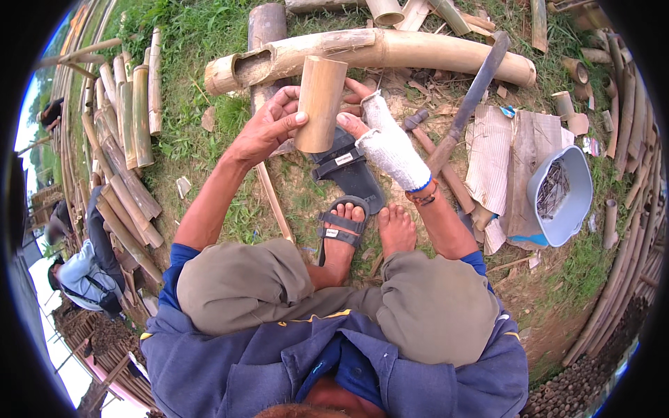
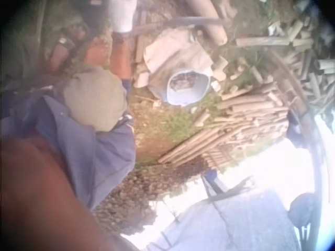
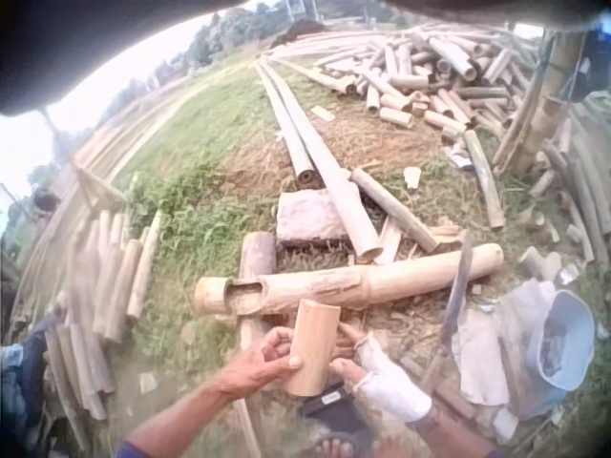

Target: The person sits on the ground and uses a hand saw to cut bamboo poles into shorter sections. They then use a hammer and chisel to split the cut pieces and remove the inner pith. The person handles bamboo poles, a saw, a hammer, and a chisel.

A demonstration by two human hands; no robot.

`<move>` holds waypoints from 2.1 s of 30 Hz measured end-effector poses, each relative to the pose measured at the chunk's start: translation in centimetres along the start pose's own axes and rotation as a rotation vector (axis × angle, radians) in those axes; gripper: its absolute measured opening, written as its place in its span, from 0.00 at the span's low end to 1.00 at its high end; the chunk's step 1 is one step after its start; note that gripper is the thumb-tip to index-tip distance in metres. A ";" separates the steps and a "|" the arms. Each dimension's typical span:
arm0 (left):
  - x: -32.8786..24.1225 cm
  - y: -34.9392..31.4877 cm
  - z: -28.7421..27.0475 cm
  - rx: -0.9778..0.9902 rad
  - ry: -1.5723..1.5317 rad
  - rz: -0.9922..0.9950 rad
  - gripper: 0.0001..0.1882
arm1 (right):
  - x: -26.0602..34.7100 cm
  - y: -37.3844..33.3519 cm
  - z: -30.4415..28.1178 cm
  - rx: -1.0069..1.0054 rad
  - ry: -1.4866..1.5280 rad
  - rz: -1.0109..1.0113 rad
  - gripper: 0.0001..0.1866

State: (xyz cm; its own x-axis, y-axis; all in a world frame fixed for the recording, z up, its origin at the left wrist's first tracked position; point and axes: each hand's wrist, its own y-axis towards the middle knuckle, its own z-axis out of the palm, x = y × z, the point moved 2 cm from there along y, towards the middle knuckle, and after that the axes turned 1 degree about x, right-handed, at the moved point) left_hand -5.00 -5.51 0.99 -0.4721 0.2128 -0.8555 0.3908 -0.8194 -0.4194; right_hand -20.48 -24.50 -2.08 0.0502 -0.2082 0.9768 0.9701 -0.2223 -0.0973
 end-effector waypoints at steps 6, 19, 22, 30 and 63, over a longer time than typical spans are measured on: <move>0.6 -0.2 -1.7 -0.132 -0.429 0.127 0.30 | -0.1 1.8 2.1 0.197 0.418 0.267 0.33; -1.0 0.0 -6.2 -0.539 -0.106 0.294 0.30 | 3.2 15.4 4.3 0.221 -0.939 -0.553 0.37; -1.4 0.2 -7.3 -0.675 0.061 0.105 0.25 | 2.4 20.1 3.4 0.294 -1.258 -0.661 0.37; -5.7 -0.3 -7.6 -0.792 1.418 0.760 0.30 | 0.5 21.6 2.6 0.307 -1.180 -0.570 0.33; -8.3 3.6 -11.6 -0.263 1.761 0.354 0.39 | -2.4 17.9 3.2 -0.163 -1.310 -0.653 0.31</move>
State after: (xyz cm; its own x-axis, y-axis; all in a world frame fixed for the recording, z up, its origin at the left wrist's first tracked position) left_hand 9.48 -4.10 3.04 0.8792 0.4617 -0.1178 0.4592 -0.8870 -0.0491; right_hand -2.43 -24.93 -5.58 -0.1156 0.9410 0.3180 0.8725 -0.0568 0.4854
